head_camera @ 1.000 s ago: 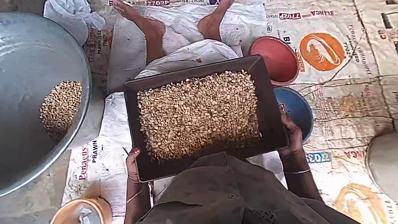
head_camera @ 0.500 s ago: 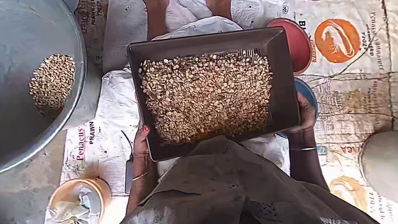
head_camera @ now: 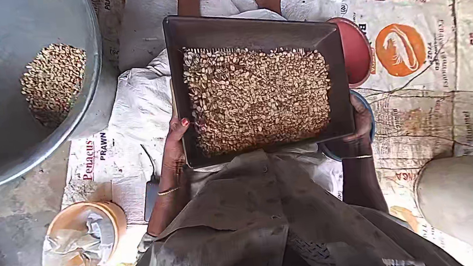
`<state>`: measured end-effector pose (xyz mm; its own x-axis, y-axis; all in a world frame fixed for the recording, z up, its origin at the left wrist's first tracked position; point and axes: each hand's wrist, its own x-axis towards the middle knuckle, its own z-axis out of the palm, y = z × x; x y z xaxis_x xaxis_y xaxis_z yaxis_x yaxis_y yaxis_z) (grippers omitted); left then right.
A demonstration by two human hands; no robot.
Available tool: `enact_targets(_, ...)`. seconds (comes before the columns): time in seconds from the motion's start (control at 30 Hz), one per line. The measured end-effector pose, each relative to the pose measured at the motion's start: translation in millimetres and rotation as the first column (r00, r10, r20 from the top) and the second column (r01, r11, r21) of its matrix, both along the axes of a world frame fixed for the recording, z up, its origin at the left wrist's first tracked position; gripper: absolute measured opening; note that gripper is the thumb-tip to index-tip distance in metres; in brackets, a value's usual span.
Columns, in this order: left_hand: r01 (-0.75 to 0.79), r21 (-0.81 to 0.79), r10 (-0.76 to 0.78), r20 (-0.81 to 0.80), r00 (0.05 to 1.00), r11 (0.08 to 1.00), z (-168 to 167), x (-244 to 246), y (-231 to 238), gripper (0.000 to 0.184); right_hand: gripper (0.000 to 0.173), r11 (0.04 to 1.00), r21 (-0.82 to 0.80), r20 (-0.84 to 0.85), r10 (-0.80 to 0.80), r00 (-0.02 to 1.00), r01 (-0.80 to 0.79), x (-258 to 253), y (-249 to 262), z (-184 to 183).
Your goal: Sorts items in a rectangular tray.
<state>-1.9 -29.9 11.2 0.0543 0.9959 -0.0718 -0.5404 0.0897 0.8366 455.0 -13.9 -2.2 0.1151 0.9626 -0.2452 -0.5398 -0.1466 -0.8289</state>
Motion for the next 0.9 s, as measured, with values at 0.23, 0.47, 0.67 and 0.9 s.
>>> enact_targets(0.23,-0.149,-0.101,0.153,0.030,0.988,0.984,-60,-76,15,0.026,0.035,0.992,-0.107,0.186,-0.046,0.981,0.067,-85,-27,-4)
enact_targets(0.47,-0.055,-0.103,0.024,-0.286,0.958,0.993,-34,-71,-22,0.068,0.040,0.979,-0.180,0.715,0.194,0.671,-0.091,-56,-27,-12)
enact_targets(0.67,-0.085,-0.026,0.047,-0.661,0.749,0.996,-11,-62,-1,0.044,0.044,0.950,-0.311,0.944,0.312,0.111,-0.031,-68,-13,4)
enact_targets(0.9,-0.026,-0.031,-0.014,-0.871,0.491,0.999,-10,-53,3,0.047,0.038,0.956,-0.291,0.954,0.288,0.086,0.025,-61,-22,-3)
